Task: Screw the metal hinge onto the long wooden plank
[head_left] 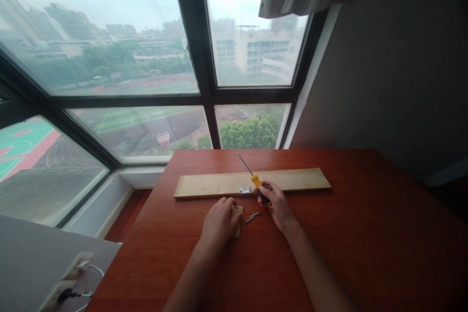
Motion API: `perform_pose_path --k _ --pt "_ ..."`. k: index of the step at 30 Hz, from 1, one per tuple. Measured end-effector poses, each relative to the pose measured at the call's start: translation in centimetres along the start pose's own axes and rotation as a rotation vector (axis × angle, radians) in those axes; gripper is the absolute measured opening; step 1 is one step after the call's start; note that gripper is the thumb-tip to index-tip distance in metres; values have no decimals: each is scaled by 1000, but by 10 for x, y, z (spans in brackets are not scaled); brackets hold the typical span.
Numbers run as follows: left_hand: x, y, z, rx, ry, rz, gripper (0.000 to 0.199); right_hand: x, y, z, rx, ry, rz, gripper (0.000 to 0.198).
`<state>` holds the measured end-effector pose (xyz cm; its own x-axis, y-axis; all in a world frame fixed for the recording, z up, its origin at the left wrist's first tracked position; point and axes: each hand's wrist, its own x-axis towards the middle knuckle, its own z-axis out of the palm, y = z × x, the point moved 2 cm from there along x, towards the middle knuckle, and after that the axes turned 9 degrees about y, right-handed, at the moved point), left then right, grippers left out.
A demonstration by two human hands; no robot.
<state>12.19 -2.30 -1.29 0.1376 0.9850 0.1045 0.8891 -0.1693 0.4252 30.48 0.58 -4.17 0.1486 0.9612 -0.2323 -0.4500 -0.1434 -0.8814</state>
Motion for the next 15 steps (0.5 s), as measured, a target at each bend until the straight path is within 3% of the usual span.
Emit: perform_pose_path --k 9,12,15 --pt "21 9 -2 -324 -120 95 21 0 -1 1 5 -5 -5 37" --pt "39 6 -13 -339 -74 185 17 -1 -1 1 8 -1 -2 37" --pt "61 -2 -22 -231 60 213 15 -1 -2 1 15 1 5 38"
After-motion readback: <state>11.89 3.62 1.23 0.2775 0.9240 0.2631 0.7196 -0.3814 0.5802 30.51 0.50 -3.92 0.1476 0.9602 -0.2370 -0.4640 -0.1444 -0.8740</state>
